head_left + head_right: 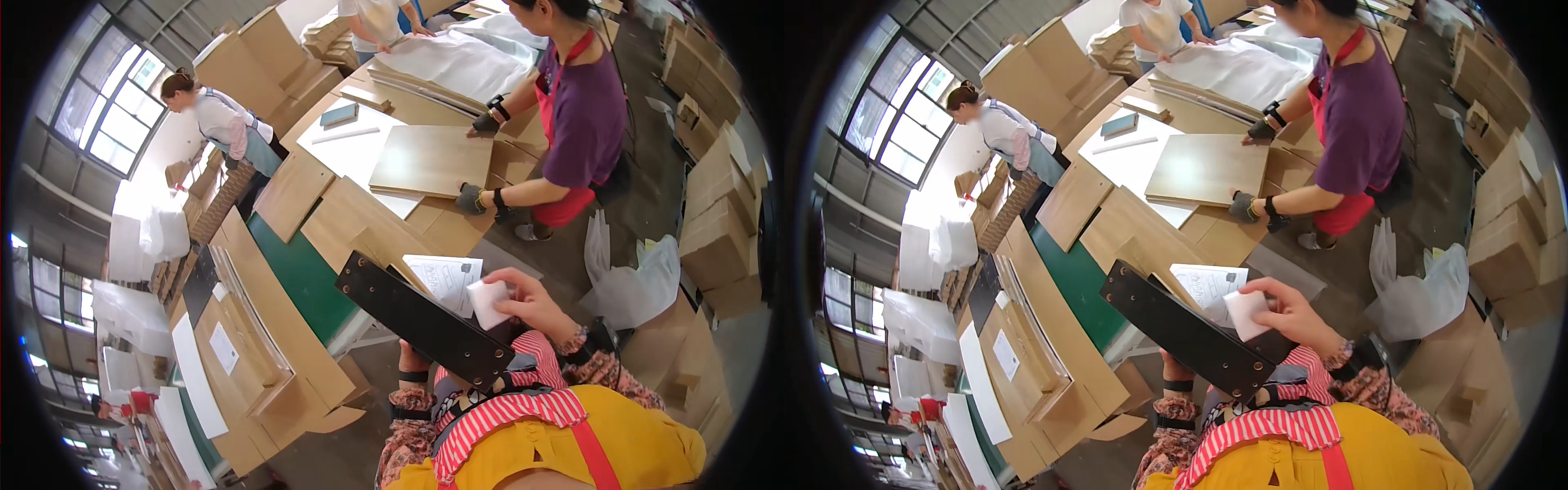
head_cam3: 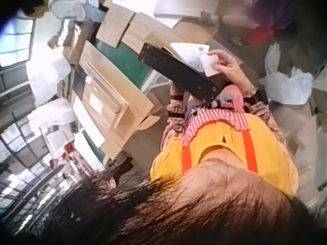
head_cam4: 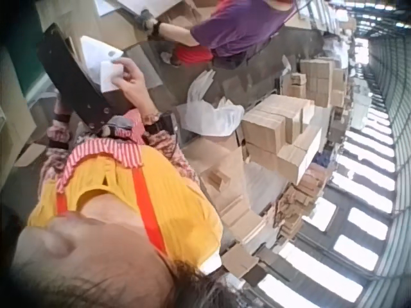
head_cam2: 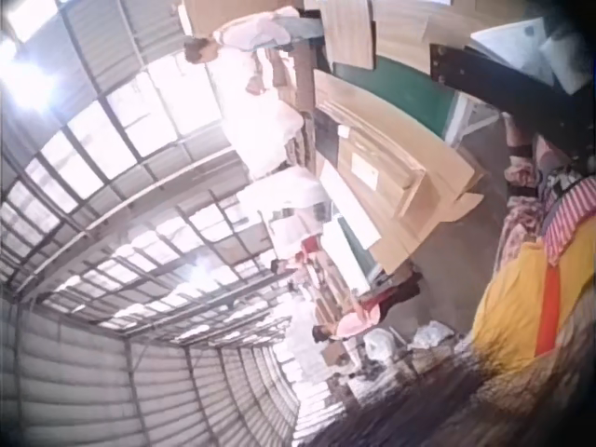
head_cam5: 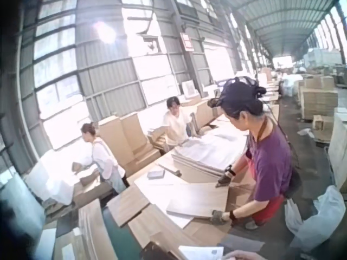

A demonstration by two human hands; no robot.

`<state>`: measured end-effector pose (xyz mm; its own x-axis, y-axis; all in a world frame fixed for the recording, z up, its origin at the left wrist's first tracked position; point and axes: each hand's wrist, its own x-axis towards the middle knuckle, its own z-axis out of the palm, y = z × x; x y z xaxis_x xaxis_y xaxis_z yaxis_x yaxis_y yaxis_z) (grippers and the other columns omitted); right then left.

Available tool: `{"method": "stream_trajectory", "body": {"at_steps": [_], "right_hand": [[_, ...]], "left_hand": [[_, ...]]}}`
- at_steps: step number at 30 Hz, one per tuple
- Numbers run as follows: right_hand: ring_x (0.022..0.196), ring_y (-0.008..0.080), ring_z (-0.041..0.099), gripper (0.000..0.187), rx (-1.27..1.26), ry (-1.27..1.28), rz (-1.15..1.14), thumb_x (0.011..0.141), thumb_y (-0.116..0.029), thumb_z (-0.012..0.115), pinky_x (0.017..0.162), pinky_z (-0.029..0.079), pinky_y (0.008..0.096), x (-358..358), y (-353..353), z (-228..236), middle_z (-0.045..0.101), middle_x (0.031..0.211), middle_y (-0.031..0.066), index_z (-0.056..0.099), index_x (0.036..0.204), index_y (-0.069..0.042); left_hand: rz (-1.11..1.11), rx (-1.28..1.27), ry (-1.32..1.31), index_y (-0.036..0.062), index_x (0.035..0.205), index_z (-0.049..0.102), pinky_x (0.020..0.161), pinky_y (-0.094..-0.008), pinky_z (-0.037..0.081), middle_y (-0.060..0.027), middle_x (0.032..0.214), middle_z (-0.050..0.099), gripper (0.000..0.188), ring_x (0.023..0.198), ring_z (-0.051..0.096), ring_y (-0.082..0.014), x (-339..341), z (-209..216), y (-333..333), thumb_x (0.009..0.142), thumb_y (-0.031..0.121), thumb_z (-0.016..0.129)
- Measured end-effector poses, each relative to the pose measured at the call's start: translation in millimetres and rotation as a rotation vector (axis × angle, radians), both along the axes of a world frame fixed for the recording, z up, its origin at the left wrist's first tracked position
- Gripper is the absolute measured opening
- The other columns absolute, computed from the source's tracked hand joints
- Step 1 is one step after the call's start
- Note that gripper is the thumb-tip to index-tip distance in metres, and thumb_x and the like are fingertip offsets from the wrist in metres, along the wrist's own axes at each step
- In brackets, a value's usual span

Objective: Picking up furniture boards and protective padding from a stack and placing them into cardboard boxes on an assembly line.

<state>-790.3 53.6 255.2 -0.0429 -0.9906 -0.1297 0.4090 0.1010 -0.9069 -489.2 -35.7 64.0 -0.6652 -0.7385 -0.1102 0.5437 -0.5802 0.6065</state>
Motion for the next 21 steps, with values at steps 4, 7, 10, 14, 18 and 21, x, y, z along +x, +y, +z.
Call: {"method": "stream_trajectory", "body": {"at_steps": [4,7,10,14,18,21], "right_hand": [[0.107,0.0249,0.061,0.044,-0.333,0.693,-0.062,0.087,0.007,0.056,0.095,0.048,0.0324,-9.8,-78.7,-15.3,0.054,0.12,0.012,0.065,0.127,-0.01],[0.108,0.038,0.06,0.027,-0.389,0.747,0.033,0.09,-0.006,0.062,0.094,0.05,0.0388,-10.5,-121.4,-35.8,0.051,0.124,0.0196,0.073,0.114,-0.009],[0.112,0.0424,0.06,0.042,-0.226,0.857,0.218,0.088,-0.037,0.071,0.097,0.049,0.042,5.5,-143.6,-13.9,0.049,0.129,0.0229,0.071,0.119,-0.008],[0.131,0.0526,0.044,0.074,0.018,0.977,0.541,0.075,-0.058,0.078,0.108,0.041,0.0448,26.6,-183.4,-24.9,0.033,0.146,0.0363,0.066,0.128,-0.007],[0.144,0.048,0.027,0.082,0.124,0.697,0.547,0.074,-0.058,0.079,0.116,0.031,0.0452,6.0,-236.0,-79.5,0.023,0.152,0.0395,0.064,0.13,0.0],[0.144,0.04,0.032,0.093,0.208,0.667,0.568,0.073,-0.056,0.082,0.114,0.034,0.0425,-6.4,-270.3,-105.1,0.025,0.154,0.0334,0.055,0.137,0.005]], "left_hand": [[0.15,0.041,-0.017,0.0069,0.152,0.036,0.111,-0.0477,0.042,-0.0121,0.15,0.046,0.099,0.135,0.048,-0.0308,-6.8,-9.0,-3.0,0.081,0.07,0.065],[0.283,0.025,-0.148,0.0045,0.153,0.032,0.114,-0.0512,0.037,-0.0207,0.151,0.042,0.108,0.137,0.045,-0.0358,-15.8,-7.8,3.6,0.08,0.079,0.058],[0.362,0.127,-0.215,0.0043,0.151,0.034,0.112,-0.0499,0.04,-0.0179,0.149,0.045,0.105,0.135,0.048,-0.0329,-27.6,1.2,-5.3,0.08,0.078,0.059],[0.413,-0.007,-0.222,0.0034,0.148,0.039,0.11,-0.0463,0.044,-0.0107,0.145,0.05,0.089,0.132,0.051,-0.0286,-57.9,16.3,-44.2,0.089,0.067,0.058],[0.535,0.333,-0.142,0.0052,0.144,0.046,0.108,-0.0414,0.044,-0.0113,0.139,0.057,0.073,0.129,0.054,-0.027,-78.6,37.2,-95.9,0.099,0.061,0.04],[0.515,0.284,-0.2,0.0068,0.139,0.051,0.107,-0.0406,0.044,-0.0067,0.136,0.059,0.054,0.125,0.056,-0.0228,-82.4,32.0,-130.3,0.103,0.046,0.043]]}}
